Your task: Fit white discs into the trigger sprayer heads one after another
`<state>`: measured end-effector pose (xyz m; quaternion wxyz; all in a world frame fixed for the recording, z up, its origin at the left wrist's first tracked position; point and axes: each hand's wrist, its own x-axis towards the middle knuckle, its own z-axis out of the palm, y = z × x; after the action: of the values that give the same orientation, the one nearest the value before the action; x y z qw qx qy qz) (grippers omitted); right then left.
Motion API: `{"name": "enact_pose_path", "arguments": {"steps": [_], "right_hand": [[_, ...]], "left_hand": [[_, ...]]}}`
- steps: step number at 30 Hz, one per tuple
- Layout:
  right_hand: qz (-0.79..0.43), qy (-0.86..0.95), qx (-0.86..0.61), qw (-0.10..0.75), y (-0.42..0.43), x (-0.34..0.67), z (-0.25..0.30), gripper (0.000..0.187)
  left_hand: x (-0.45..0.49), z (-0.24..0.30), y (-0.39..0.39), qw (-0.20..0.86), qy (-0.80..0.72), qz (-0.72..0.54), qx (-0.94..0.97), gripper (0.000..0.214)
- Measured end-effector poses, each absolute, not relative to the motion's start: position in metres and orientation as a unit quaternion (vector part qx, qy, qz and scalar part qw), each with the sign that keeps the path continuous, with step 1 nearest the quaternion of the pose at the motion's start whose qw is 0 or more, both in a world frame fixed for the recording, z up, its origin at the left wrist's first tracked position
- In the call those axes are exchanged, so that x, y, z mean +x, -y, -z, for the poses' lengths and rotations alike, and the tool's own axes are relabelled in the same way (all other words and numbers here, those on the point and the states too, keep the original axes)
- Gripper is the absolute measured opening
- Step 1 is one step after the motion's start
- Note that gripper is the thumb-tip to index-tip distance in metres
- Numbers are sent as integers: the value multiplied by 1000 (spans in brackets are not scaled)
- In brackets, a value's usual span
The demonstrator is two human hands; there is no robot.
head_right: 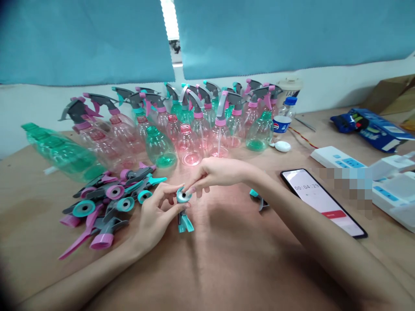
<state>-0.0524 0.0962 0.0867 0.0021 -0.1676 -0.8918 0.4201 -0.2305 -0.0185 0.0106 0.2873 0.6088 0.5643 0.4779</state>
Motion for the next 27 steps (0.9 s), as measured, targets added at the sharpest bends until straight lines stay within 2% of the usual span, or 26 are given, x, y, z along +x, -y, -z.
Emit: {"name": "enact_pose_path", "arguments": {"steps": [6,12,27], "right_hand": [[-411,890,-178,80,-101,-59,-71,25],[-376,903,-174,110,-97,-62,-67,23],[-368,898,-207,119,-96,-64,-70,21]], "left_hand": [[-231,-9,16,319,-569,-476,590,24],[-231,-9,16,310,-575,-472,592,22],[-231,-8,19,286,-577,-475,600,24]]}}
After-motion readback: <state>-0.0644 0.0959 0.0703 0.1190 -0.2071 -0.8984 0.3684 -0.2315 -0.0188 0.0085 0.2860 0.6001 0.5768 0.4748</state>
